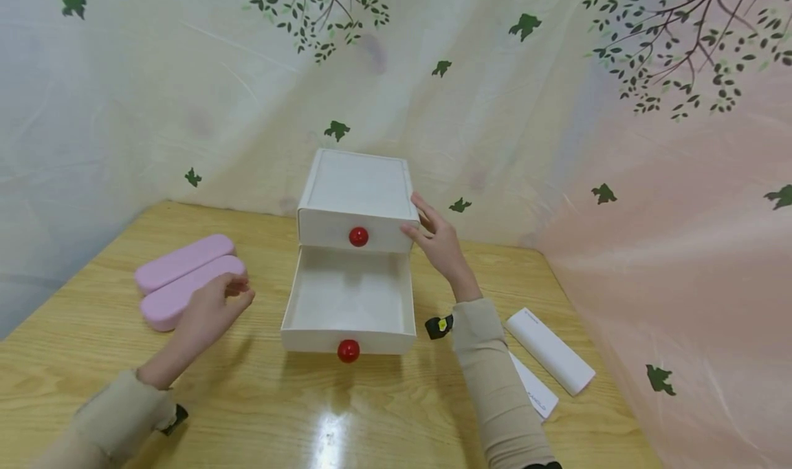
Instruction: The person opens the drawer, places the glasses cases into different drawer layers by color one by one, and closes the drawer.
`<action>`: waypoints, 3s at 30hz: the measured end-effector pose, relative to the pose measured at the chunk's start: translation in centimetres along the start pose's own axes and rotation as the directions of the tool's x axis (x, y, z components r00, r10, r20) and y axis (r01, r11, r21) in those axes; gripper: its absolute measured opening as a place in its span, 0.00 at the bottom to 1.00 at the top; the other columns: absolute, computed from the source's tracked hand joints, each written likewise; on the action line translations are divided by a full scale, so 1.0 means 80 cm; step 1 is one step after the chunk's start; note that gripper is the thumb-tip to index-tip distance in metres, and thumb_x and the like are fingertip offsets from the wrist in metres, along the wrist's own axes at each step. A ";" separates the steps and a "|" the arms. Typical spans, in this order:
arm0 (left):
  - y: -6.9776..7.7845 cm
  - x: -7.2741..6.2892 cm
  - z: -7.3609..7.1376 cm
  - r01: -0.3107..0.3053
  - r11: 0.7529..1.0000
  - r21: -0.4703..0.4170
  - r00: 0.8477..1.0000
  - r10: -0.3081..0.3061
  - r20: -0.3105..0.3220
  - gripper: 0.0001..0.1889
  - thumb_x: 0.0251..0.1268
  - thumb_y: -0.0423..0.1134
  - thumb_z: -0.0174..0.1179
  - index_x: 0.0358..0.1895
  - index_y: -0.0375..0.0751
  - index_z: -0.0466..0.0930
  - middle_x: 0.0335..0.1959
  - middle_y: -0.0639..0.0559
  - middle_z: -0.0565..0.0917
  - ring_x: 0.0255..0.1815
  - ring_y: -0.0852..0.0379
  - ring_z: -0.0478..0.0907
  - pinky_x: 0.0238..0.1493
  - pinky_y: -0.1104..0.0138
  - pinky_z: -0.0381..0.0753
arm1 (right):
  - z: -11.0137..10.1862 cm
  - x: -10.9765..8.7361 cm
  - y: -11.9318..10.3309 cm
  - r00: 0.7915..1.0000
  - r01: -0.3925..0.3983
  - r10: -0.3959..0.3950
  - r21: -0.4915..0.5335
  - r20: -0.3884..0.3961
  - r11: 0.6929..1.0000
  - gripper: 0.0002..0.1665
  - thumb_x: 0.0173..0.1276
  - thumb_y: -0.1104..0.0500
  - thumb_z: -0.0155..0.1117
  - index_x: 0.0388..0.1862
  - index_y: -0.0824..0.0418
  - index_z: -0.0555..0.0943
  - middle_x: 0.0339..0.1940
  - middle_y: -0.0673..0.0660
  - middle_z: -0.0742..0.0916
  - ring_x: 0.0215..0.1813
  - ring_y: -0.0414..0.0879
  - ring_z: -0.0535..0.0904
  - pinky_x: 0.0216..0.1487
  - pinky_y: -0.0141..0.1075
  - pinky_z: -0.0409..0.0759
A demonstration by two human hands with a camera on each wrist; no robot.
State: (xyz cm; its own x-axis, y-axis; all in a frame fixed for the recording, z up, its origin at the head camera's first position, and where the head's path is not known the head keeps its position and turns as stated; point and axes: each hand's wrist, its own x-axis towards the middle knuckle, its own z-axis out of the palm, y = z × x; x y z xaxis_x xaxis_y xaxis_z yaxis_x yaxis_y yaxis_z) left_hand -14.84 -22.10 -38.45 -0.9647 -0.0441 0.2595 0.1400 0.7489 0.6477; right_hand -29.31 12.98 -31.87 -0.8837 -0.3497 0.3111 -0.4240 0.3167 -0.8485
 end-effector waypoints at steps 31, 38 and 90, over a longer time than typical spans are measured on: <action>-0.085 0.046 -0.039 0.020 0.916 0.401 0.986 -0.085 0.145 0.35 0.67 0.49 0.54 0.64 0.20 0.61 0.50 0.13 0.67 0.48 0.19 0.67 0.41 0.35 0.72 | -0.001 -0.004 0.000 0.999 0.044 -0.045 -0.028 -0.019 0.999 0.39 0.70 0.52 0.62 0.77 0.50 0.59 0.80 0.47 0.59 0.76 0.59 0.62 0.66 0.50 0.73; -0.084 0.046 -0.040 0.001 0.917 0.399 0.989 -0.060 0.134 0.33 0.63 0.46 0.58 0.62 0.22 0.62 0.47 0.13 0.69 0.46 0.18 0.68 0.39 0.36 0.71 | 0.000 -0.003 0.006 0.998 0.057 -0.058 -0.019 -0.015 0.998 0.39 0.70 0.53 0.61 0.77 0.49 0.59 0.80 0.46 0.58 0.75 0.59 0.62 0.66 0.51 0.73; -0.052 0.021 -0.035 -0.176 0.845 0.505 0.984 0.151 0.090 0.32 0.56 0.52 0.66 0.59 0.34 0.73 0.45 0.22 0.79 0.38 0.26 0.77 0.31 0.40 0.77 | 0.000 -0.003 0.004 0.999 0.037 -0.038 -0.025 -0.016 0.999 0.38 0.70 0.53 0.61 0.76 0.49 0.59 0.79 0.45 0.59 0.76 0.58 0.62 0.67 0.50 0.72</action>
State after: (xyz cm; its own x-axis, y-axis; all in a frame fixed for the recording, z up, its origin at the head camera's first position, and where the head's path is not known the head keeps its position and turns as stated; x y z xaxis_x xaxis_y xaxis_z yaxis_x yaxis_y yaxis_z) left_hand -16.44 -27.13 -38.65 -0.9485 0.1290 0.2893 0.1753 0.9745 0.1402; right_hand -29.23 13.17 -32.24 -0.8703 -0.3468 0.3498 -0.4615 0.3256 -0.8253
